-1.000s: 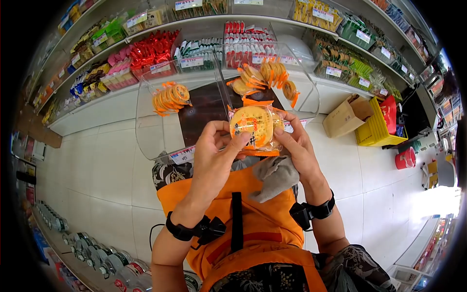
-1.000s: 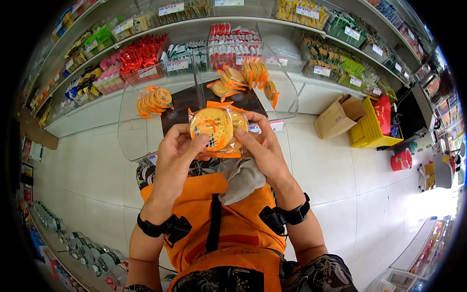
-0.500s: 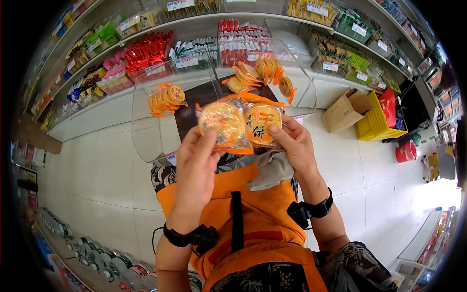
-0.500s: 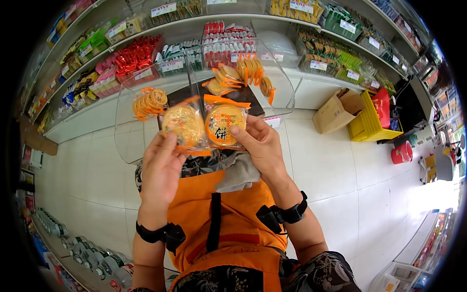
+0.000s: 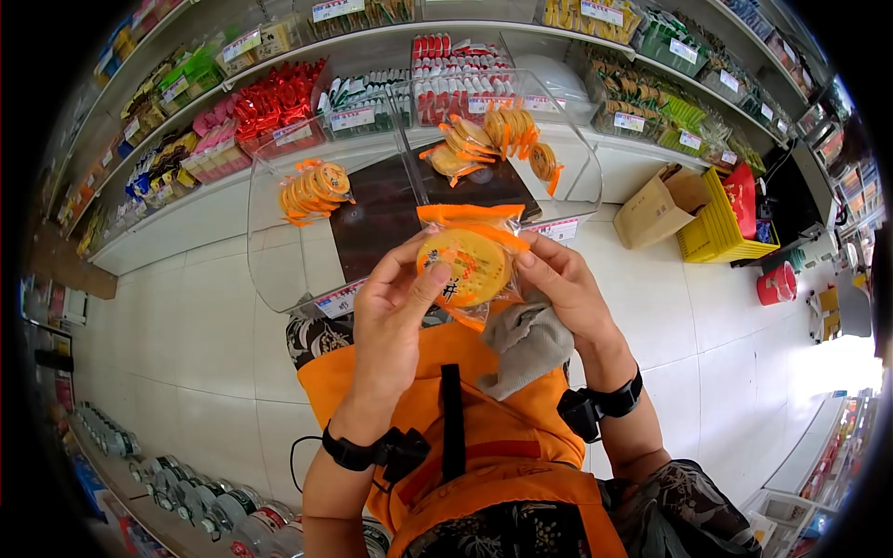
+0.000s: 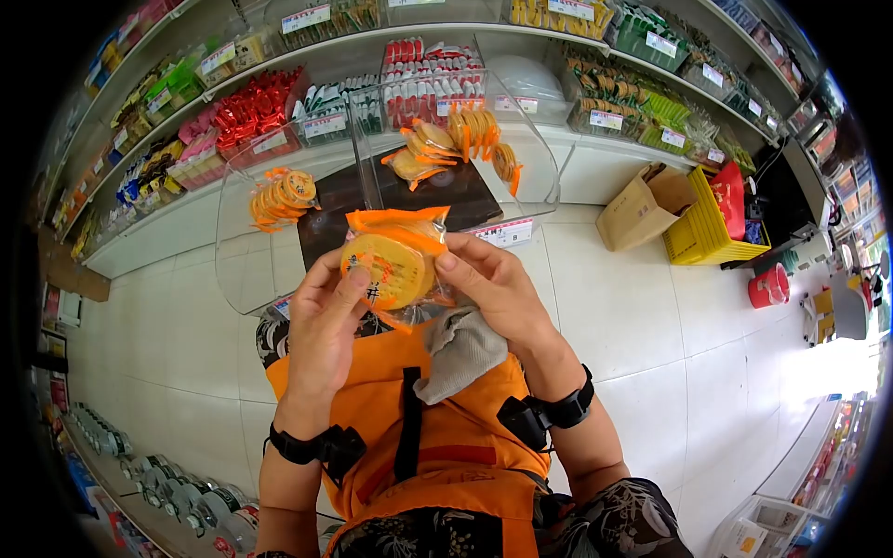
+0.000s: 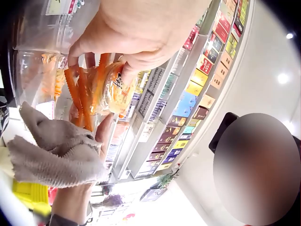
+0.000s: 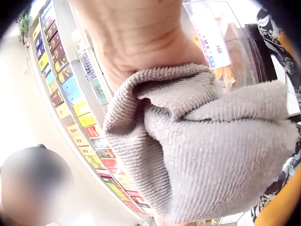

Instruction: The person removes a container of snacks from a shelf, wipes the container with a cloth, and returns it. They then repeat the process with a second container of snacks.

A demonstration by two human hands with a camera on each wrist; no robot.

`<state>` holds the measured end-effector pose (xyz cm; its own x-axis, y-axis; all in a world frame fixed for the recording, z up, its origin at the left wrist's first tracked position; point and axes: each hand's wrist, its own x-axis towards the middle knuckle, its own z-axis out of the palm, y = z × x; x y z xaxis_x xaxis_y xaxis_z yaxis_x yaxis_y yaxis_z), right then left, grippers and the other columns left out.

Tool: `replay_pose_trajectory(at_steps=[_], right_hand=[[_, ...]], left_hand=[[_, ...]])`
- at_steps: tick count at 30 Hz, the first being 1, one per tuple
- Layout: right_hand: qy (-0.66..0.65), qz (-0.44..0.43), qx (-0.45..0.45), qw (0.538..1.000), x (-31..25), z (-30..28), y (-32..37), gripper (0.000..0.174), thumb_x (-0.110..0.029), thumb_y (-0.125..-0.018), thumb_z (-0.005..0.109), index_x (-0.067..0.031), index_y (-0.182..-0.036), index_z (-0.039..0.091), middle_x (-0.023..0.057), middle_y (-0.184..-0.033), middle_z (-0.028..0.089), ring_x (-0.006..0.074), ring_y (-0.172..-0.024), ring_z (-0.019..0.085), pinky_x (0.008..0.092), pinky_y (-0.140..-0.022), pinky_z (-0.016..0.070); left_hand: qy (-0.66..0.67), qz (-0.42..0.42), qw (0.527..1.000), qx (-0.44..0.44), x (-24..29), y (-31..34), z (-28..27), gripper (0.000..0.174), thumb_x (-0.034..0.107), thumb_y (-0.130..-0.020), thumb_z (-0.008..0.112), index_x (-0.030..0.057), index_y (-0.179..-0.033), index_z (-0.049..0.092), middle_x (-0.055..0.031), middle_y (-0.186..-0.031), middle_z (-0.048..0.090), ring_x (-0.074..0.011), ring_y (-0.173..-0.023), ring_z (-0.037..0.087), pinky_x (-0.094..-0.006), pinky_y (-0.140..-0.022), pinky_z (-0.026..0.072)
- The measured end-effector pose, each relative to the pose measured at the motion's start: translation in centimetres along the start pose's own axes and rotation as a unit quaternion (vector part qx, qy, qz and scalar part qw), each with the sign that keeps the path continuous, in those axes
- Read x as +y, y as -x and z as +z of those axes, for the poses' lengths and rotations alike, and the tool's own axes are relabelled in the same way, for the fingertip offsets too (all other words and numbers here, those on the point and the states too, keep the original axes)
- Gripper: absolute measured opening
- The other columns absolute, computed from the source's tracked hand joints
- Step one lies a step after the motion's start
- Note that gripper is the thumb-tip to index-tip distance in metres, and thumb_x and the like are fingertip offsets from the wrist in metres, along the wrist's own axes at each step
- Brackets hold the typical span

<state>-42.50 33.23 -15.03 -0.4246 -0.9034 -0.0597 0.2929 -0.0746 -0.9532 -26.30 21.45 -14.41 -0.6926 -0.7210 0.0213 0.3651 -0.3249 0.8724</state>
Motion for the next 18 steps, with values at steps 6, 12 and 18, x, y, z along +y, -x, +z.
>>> replay_pose_trajectory(at_steps=[6,12,18], right_hand=[[-0.045,-0.016,0.001,0.999,0.4,0.1,-0.2,0.033,-0.019,-0.096,0.057,0.0008,-0.122,0.058,0.0012,-0.105,0.065,0.0060,-0.090,0.058,0.0206,-0.077,0.0459],[-0.004,-0.035,0.038,0.999,0.7,0.9,0.0,0.030,-0.018,-0.097,0.056,0.0025,-0.120,0.058,0.0028,-0.105,0.066,0.0060,-0.090,0.059,0.0203,-0.077,0.0469],[0.064,-0.128,0.126,0.982,1.6,2.2,0.0,0.031,-0.018,-0.099,0.054,0.0038,-0.120,0.057,0.0026,-0.099,0.066,0.0042,-0.085,0.057,0.0190,-0.073,0.0462]], left_hand=[[0.080,-0.036,0.996,-0.004,-0.1,-0.2,-1.2,0.025,0.014,-0.093,0.061,-0.0004,-0.114,0.057,-0.0074,-0.108,0.063,-0.0150,-0.099,0.061,-0.0325,-0.087,0.0502],[0.002,0.023,0.999,0.040,-0.6,0.3,0.8,0.036,0.017,-0.092,0.064,-0.0008,-0.121,0.053,-0.0111,-0.119,0.058,-0.0125,-0.110,0.055,-0.0281,-0.093,0.0461],[0.015,-0.054,0.998,0.004,-1.6,0.5,-0.6,0.038,0.019,-0.094,0.061,0.0007,-0.125,0.051,-0.0112,-0.120,0.058,-0.0140,-0.111,0.055,-0.0306,-0.097,0.0436]])
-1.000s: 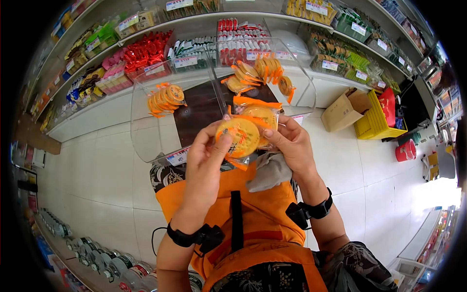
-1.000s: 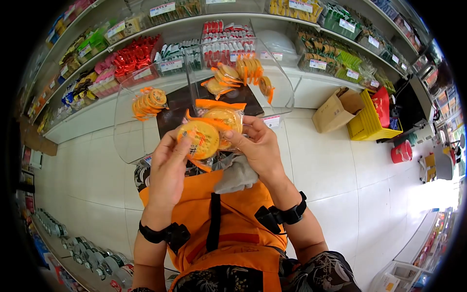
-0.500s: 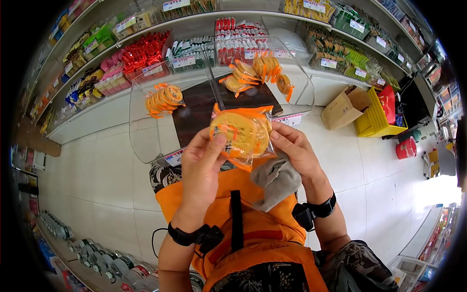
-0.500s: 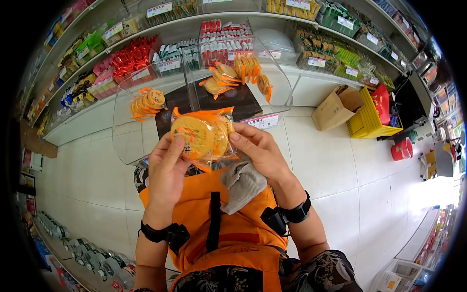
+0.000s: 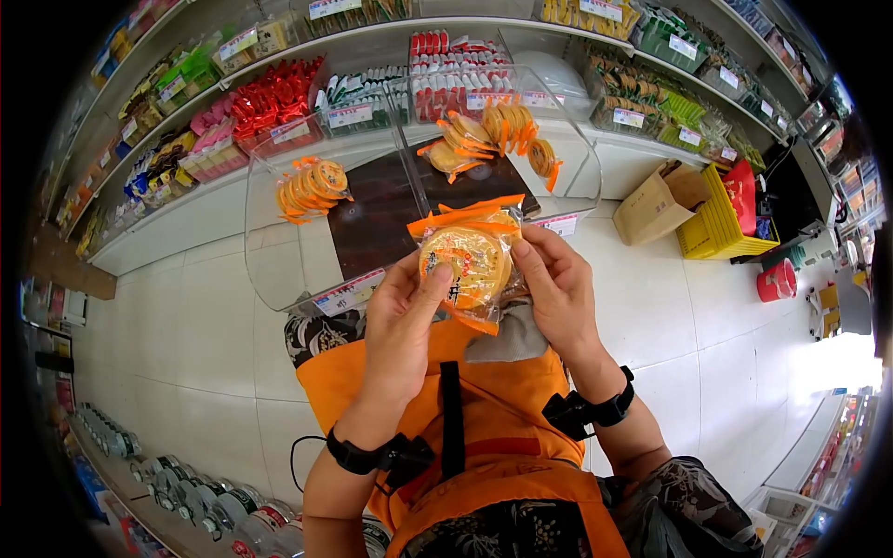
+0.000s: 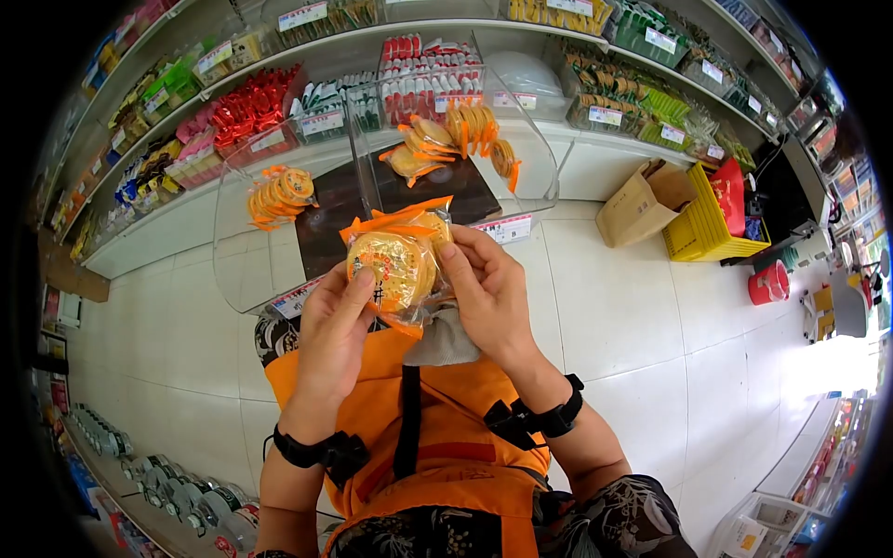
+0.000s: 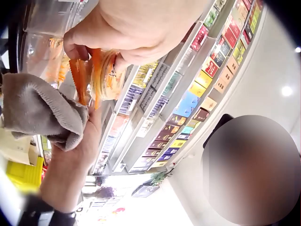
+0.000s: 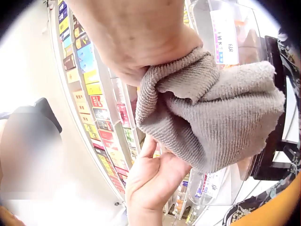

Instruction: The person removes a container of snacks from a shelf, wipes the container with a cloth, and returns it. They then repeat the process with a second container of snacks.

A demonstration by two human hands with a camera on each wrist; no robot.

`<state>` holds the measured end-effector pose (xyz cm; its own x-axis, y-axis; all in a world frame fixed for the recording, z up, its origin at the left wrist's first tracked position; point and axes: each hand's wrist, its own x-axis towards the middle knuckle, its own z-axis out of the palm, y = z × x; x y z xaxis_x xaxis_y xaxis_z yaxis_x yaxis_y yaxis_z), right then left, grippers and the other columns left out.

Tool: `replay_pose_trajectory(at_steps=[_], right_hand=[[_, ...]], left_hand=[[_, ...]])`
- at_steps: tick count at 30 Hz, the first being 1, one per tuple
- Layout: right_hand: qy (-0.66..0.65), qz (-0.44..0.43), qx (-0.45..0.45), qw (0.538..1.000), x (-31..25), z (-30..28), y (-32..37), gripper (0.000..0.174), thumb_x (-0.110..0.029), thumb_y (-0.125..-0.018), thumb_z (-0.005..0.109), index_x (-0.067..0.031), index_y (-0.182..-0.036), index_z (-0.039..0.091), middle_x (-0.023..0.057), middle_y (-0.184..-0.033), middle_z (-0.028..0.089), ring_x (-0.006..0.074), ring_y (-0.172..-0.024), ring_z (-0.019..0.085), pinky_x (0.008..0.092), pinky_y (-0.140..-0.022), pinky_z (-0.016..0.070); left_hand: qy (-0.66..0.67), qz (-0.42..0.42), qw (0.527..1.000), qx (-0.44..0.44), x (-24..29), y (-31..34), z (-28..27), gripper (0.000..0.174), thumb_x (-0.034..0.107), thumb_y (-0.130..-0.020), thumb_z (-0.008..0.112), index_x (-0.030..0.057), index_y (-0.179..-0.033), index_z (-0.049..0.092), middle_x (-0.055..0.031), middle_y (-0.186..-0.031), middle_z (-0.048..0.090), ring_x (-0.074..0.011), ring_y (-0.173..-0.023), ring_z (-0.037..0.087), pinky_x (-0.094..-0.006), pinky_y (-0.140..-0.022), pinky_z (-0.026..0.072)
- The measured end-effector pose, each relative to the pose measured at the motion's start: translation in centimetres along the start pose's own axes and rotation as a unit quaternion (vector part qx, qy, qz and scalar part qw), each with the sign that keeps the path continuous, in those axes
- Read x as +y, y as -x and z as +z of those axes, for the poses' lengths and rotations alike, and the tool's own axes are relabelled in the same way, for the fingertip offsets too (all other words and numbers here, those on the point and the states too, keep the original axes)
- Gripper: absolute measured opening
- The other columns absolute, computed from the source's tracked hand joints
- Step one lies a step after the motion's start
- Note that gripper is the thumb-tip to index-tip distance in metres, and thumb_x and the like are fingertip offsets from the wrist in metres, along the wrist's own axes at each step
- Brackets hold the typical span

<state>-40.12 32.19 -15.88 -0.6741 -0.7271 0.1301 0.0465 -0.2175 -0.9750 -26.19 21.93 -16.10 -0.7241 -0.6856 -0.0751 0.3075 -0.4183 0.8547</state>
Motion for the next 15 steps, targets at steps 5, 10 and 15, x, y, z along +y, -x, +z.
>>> replay_pose_trajectory(at_steps=[5,10,15], right_hand=[[-0.011,0.053,0.010,0.999,0.2,-1.5,-0.6,0.030,-0.019,-0.099,0.053,0.0041,-0.117,0.058,0.0019,-0.097,0.065,0.0031,-0.083,0.056,0.0188,-0.072,0.0454],[-0.044,0.056,0.016,0.997,0.2,-1.3,-0.5,0.029,-0.019,-0.099,0.053,0.0033,-0.116,0.060,-0.0008,-0.095,0.065,0.0015,-0.079,0.053,0.0173,-0.069,0.0425],[-0.053,0.081,0.008,0.995,0.4,-1.1,-0.5,0.029,-0.019,-0.099,0.052,0.0023,-0.118,0.058,-0.0002,-0.097,0.065,0.0019,-0.082,0.055,0.0178,-0.074,0.0446]], left_hand=[[0.134,-0.011,0.991,0.024,2.8,-0.3,-1.4,0.043,0.030,-0.097,0.054,0.0019,-0.129,0.048,-0.0119,-0.128,0.054,-0.0244,-0.119,0.052,-0.0440,-0.097,0.0468],[0.221,0.013,0.973,0.073,3.8,-0.5,-2.7,0.042,0.032,-0.099,0.051,0.0058,-0.131,0.046,-0.0105,-0.130,0.053,-0.0240,-0.118,0.052,-0.0404,-0.094,0.0457],[0.160,-0.029,0.986,0.043,3.6,0.0,-1.6,0.039,0.029,-0.100,0.050,0.0061,-0.132,0.046,-0.0066,-0.129,0.055,-0.0183,-0.117,0.053,-0.0341,-0.097,0.0431]])
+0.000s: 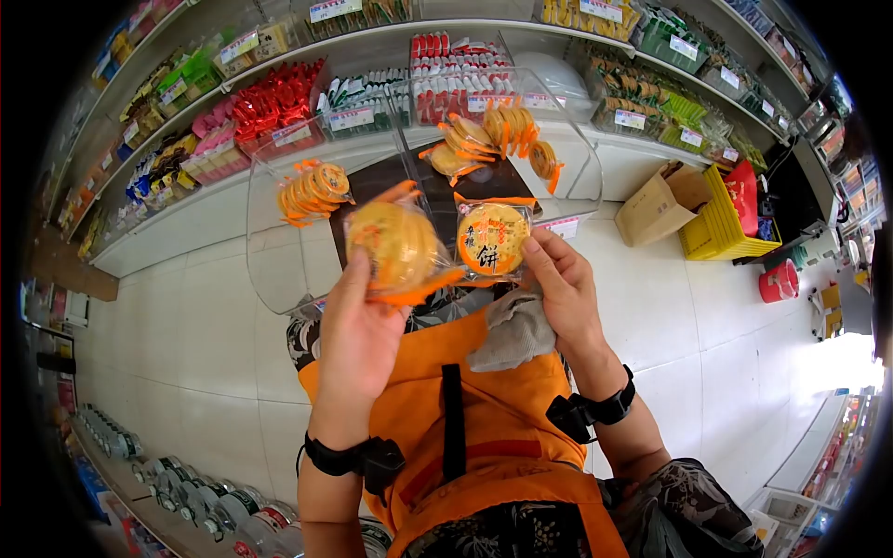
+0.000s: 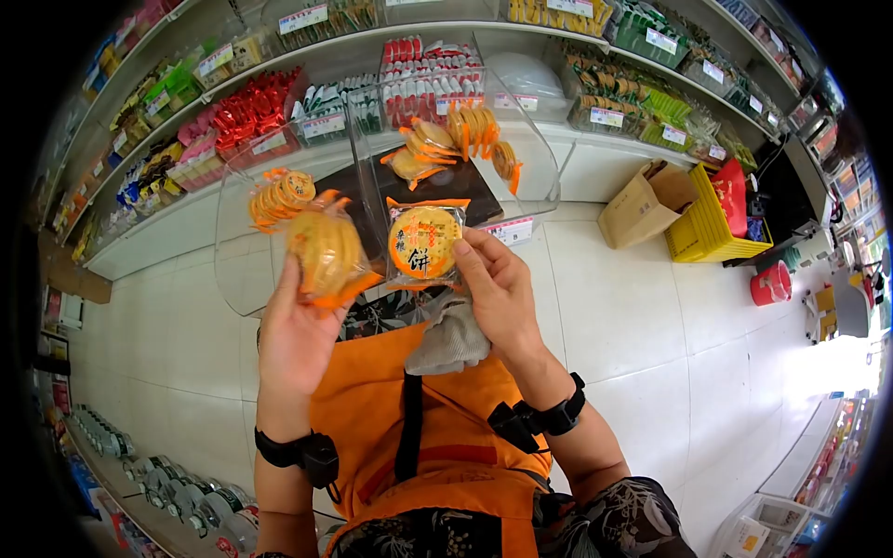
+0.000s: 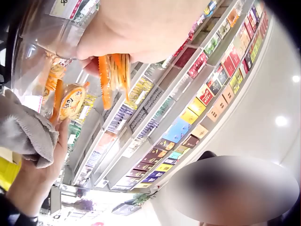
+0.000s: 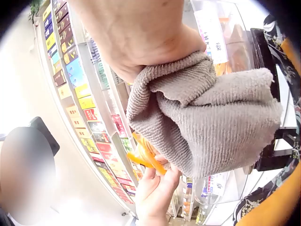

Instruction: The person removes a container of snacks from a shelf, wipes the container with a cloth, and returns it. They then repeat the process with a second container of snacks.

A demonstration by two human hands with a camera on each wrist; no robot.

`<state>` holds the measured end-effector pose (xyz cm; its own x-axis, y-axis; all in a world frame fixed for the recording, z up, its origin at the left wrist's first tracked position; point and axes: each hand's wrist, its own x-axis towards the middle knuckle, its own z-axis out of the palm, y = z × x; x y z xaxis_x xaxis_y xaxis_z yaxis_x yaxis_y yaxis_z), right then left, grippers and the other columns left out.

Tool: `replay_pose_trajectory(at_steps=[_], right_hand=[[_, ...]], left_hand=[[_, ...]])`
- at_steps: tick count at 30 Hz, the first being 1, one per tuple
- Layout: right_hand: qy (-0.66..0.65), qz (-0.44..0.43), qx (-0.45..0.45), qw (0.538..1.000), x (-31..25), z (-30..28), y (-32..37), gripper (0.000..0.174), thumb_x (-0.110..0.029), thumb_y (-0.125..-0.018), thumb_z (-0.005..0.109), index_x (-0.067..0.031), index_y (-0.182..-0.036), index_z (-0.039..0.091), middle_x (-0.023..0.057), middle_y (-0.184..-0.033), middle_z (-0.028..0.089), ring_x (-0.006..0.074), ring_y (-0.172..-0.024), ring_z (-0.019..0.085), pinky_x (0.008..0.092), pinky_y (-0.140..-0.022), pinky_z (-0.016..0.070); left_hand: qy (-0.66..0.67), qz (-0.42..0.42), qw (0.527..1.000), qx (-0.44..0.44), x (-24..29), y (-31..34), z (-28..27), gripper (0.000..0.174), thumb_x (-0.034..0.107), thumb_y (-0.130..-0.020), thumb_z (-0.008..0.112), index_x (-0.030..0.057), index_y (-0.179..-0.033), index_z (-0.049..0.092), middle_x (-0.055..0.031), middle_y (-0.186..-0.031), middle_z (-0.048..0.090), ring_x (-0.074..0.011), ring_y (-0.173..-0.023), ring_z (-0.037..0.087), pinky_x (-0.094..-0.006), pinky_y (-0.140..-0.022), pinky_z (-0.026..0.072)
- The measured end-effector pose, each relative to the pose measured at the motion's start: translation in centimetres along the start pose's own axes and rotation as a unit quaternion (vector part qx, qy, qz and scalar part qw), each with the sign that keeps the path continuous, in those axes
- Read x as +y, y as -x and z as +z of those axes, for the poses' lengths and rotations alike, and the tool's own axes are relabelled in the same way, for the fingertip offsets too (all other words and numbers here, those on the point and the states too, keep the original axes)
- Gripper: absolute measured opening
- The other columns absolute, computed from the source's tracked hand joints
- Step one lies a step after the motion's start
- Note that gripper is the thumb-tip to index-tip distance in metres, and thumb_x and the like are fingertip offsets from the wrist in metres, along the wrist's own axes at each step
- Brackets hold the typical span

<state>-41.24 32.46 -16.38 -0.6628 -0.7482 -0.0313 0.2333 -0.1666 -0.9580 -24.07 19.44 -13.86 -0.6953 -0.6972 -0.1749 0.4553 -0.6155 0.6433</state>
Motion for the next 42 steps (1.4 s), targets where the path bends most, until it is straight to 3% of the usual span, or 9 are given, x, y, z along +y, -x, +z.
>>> replay_pose_trajectory(at_steps=[3,14,17,19,25,30,33,39,42], right_hand=[[-0.014,0.008,-0.018,1.000,-0.4,0.9,0.2,0.029,-0.018,-0.099,0.052,0.0018,-0.119,0.057,0.0003,-0.099,0.065,0.0023,-0.084,0.056,0.0183,-0.075,0.0459],[0.046,-0.023,-0.121,0.991,1.3,4.2,-1.8,0.037,-0.021,-0.100,0.052,0.0028,-0.127,0.052,0.0056,-0.111,0.063,0.0114,-0.097,0.058,0.0245,-0.084,0.0475],[0.231,-0.210,-0.115,0.943,1.4,5.1,-2.5,0.041,-0.024,-0.098,0.053,0.0028,-0.129,0.051,0.0182,-0.118,0.059,0.0224,-0.104,0.059,0.0267,-0.084,0.0476],[0.218,-0.137,-0.132,0.957,0.7,5.6,-1.7,0.041,-0.023,-0.096,0.056,0.0017,-0.128,0.050,0.0196,-0.119,0.059,0.0293,-0.098,0.063,0.0333,-0.079,0.0511],[0.277,-0.179,-0.149,0.932,3.2,4.4,-1.8,0.037,-0.020,-0.092,0.059,-0.0021,-0.124,0.054,0.0169,-0.111,0.064,0.0283,-0.078,0.066,0.0342,-0.066,0.0518],[0.231,-0.125,-0.121,0.957,0.9,0.9,-1.7,0.033,-0.011,-0.090,0.061,-0.0014,-0.121,0.056,0.0101,-0.100,0.069,0.0094,-0.052,0.053,0.0246,-0.048,0.0424],[0.231,-0.103,-0.103,0.962,-0.5,-1.4,-1.9,0.031,-0.010,-0.091,0.061,-0.0014,-0.120,0.057,0.0098,-0.095,0.070,0.0081,-0.052,0.051,0.0237,-0.049,0.0420],[0.249,-0.135,-0.081,0.956,-0.5,-4.0,-2.7,0.027,-0.007,-0.090,0.061,-0.0014,-0.116,0.060,0.0076,-0.084,0.070,0.0062,-0.048,0.047,0.0231,-0.046,0.0388],[0.270,-0.119,-0.051,0.954,-2.8,-4.7,-3.5,0.027,-0.007,-0.089,0.061,-0.0017,-0.116,0.060,0.0069,-0.083,0.070,0.0058,-0.049,0.046,0.0228,-0.046,0.0384]], left_hand=[[-0.076,-0.002,0.995,-0.072,-1.0,-0.3,-0.4,0.040,0.028,-0.100,0.049,0.0050,-0.133,0.045,-0.0049,-0.130,0.054,-0.0174,-0.117,0.052,-0.0341,-0.099,0.0415],[-0.308,0.021,0.949,-0.056,2.0,0.0,1.3,0.053,0.039,-0.099,0.049,0.0012,-0.135,0.041,-0.0096,-0.126,0.052,-0.0159,-0.112,0.055,-0.0305,-0.094,0.0473],[-0.341,0.066,0.938,0.001,5.9,-2.2,1.8,0.052,0.037,-0.096,0.054,-0.0002,-0.131,0.045,-0.0102,-0.120,0.056,-0.0159,-0.104,0.059,-0.0298,-0.082,0.0525],[-0.470,0.100,0.877,0.014,9.5,-5.8,0.9,0.054,0.039,-0.093,0.058,-0.0022,-0.127,0.048,-0.0110,-0.108,0.061,-0.0184,-0.089,0.064,-0.0298,-0.072,0.0560],[-0.631,0.042,0.764,0.128,12.4,-16.0,-0.9,0.054,0.040,-0.079,0.067,-0.0037,-0.109,0.061,-0.0159,-0.100,0.066,-0.0220,-0.083,0.068,-0.0340,-0.066,0.0560],[-0.783,0.033,0.604,0.142,10.4,-25.1,-7.1,0.058,0.043,-0.067,0.072,-0.0069,-0.095,0.066,-0.0206,-0.094,0.069,-0.0298,-0.081,0.069,-0.0348,-0.074,0.0542],[-0.784,0.012,0.600,0.162,8.6,-26.7,-7.3,0.061,0.045,-0.066,0.071,-0.0074,-0.096,0.066,-0.0244,-0.098,0.067,-0.0337,-0.086,0.068,-0.0359,-0.079,0.0520],[-0.861,0.059,0.485,0.144,6.6,-27.4,-6.9,0.065,0.049,-0.072,0.063,-0.0100,-0.099,0.065,-0.0276,-0.100,0.066,-0.0389,-0.098,0.064,-0.0456,-0.083,0.0500],[-0.901,0.104,0.391,0.158,5.7,-25.7,-5.9,0.068,0.052,-0.077,0.060,-0.0089,-0.109,0.060,-0.0265,-0.118,0.057,-0.0384,-0.110,0.057,-0.0467,-0.090,0.0464]])
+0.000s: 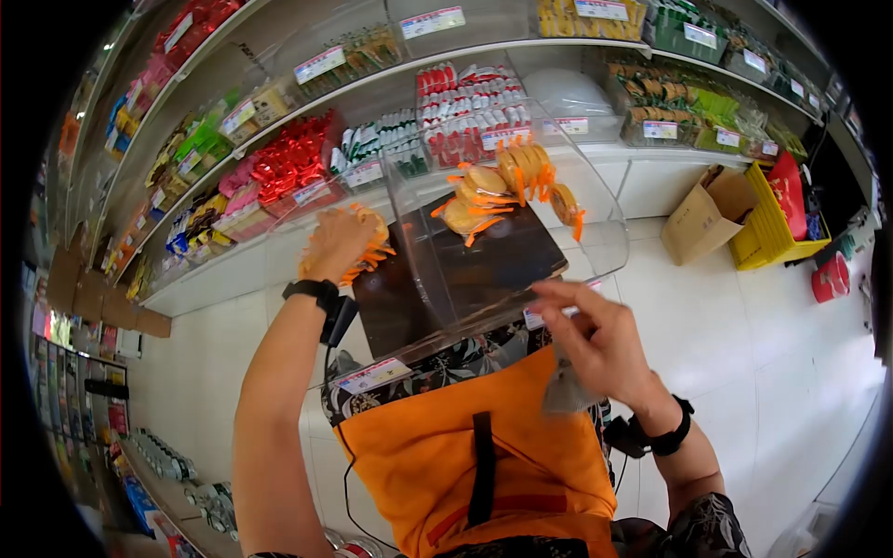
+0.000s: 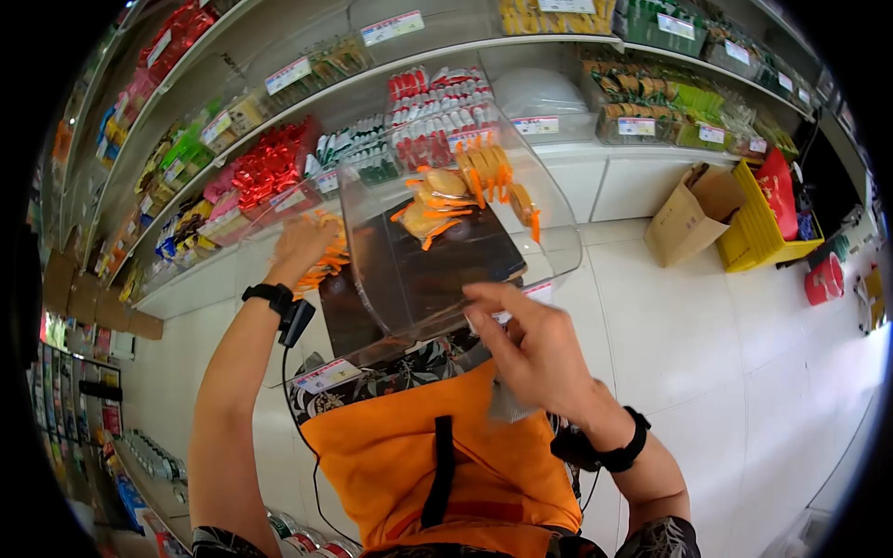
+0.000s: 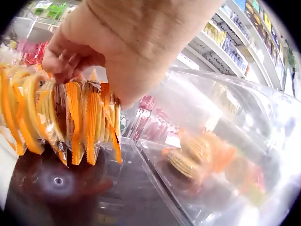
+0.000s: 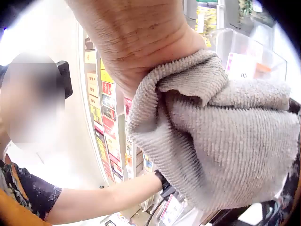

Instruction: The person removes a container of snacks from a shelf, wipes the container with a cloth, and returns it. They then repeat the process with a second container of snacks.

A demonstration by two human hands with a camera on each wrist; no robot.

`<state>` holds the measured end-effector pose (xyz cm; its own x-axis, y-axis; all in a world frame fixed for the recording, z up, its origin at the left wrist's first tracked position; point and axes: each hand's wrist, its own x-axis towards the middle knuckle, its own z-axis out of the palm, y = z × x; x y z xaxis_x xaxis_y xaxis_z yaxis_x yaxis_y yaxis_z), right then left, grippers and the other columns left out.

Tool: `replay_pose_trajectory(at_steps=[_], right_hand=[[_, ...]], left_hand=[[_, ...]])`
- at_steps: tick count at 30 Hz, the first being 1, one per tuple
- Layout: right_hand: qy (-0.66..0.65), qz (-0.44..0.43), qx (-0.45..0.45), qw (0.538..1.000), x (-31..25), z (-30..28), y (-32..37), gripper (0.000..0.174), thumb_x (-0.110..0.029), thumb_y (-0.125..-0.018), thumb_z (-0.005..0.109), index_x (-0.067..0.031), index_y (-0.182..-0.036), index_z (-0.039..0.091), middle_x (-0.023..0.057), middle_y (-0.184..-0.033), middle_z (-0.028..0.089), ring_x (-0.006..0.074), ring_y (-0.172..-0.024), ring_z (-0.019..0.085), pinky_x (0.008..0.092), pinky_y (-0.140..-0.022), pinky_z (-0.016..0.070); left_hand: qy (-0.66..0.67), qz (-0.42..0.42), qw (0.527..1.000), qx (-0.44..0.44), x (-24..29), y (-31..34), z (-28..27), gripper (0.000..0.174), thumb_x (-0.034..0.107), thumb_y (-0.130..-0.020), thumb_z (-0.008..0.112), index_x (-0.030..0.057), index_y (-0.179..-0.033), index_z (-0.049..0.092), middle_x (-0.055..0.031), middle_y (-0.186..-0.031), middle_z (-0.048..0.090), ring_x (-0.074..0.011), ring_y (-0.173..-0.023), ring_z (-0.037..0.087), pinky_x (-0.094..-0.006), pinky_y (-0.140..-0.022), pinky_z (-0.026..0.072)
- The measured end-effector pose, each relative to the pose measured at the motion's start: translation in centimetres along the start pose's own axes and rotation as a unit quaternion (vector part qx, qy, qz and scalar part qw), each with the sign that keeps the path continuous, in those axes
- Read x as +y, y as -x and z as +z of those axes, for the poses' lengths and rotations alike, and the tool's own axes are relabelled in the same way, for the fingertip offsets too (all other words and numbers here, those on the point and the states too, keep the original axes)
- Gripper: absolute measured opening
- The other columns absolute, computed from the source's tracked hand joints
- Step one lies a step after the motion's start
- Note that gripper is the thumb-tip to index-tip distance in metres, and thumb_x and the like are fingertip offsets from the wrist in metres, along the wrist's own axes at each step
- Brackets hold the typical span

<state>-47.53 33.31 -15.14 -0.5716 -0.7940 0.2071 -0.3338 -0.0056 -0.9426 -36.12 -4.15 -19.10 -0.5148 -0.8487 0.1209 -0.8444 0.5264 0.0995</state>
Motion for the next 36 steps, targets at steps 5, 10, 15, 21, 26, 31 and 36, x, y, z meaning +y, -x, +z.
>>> replay_pose_trajectory(at_steps=[5,10,15,21,26,31,36], right_hand=[[0.051,-0.023,0.054,0.997,-0.5,-3.4,-3.3,0.025,-0.011,-0.089,0.062,-0.0010,-0.113,0.063,0.0070,-0.086,0.069,0.0046,-0.050,0.048,0.0229,-0.046,0.0392],[0.125,-0.091,0.038,0.987,-2.4,-5.9,-7.7,0.027,-0.016,-0.090,0.060,0.0005,-0.111,0.064,0.0118,-0.093,0.070,0.0117,-0.068,0.060,0.0269,-0.059,0.0477],[0.286,-0.094,-0.113,0.947,-5.1,-5.4,-12.8,0.033,-0.021,-0.090,0.060,-0.0010,-0.116,0.061,0.0111,-0.105,0.067,0.0194,-0.099,0.063,0.0287,-0.082,0.0486],[0.489,-0.046,-0.240,0.837,-3.6,0.6,-19.0,0.067,-0.049,-0.078,0.064,-0.0035,-0.126,0.052,0.0203,-0.115,0.062,0.0348,-0.105,0.060,0.0423,-0.089,0.0464],[0.573,0.023,-0.270,0.773,-2.1,5.2,-21.5,0.080,-0.054,-0.072,0.067,-0.0014,-0.129,0.046,0.0199,-0.116,0.062,0.0370,-0.109,0.059,0.0442,-0.092,0.0451],[0.626,0.023,-0.262,0.734,3.0,8.9,-22.5,0.091,-0.059,-0.068,0.070,0.0009,-0.130,0.042,0.0216,-0.118,0.061,0.0383,-0.110,0.059,0.0450,-0.095,0.0435],[0.636,0.011,-0.209,0.743,5.5,10.5,-21.4,0.102,-0.064,-0.062,0.076,0.0018,-0.132,0.041,0.0213,-0.124,0.057,0.0315,-0.104,0.064,0.0375,-0.087,0.0498]], left_hand=[[-0.045,0.096,0.993,0.045,0.7,2.0,-1.7,0.059,0.043,-0.080,0.067,-0.0022,-0.115,0.053,-0.0166,-0.122,0.048,-0.0352,-0.110,0.051,-0.0481,-0.091,0.0427],[-0.101,0.468,0.878,0.025,-1.0,3.3,-1.8,0.034,0.028,-0.077,0.070,0.0125,-0.106,0.060,-0.0069,-0.122,0.051,-0.0259,-0.118,0.046,-0.0463,-0.097,0.0369],[-0.180,0.534,0.822,0.082,-3.9,1.4,1.3,0.035,0.020,-0.073,0.071,0.0179,-0.106,0.061,-0.0031,-0.122,0.051,-0.0224,-0.124,0.042,-0.0468,-0.102,0.0339],[-0.171,0.483,0.858,0.039,-3.6,2.8,0.7,0.051,0.016,-0.065,0.076,0.0168,-0.113,0.058,-0.0028,-0.126,0.048,-0.0223,-0.129,0.038,-0.0512,-0.110,0.0282],[-0.121,0.462,0.878,0.013,-3.0,4.4,-0.7,0.064,0.017,-0.064,0.079,0.0124,-0.123,0.055,-0.0066,-0.137,0.043,-0.0244,-0.136,0.031,-0.0539,-0.113,0.0214],[-0.011,0.436,0.900,-0.023,-3.0,6.7,-3.1,0.059,0.014,-0.070,0.077,0.0095,-0.124,0.055,-0.0101,-0.143,0.039,-0.0268,-0.139,0.028,-0.0528,-0.114,0.0156],[0.056,0.406,0.912,-0.016,-3.0,9.0,-5.8,0.051,0.012,-0.073,0.075,0.0105,-0.121,0.058,-0.0118,-0.142,0.041,-0.0276,-0.139,0.029,-0.0516,-0.114,0.0137]])
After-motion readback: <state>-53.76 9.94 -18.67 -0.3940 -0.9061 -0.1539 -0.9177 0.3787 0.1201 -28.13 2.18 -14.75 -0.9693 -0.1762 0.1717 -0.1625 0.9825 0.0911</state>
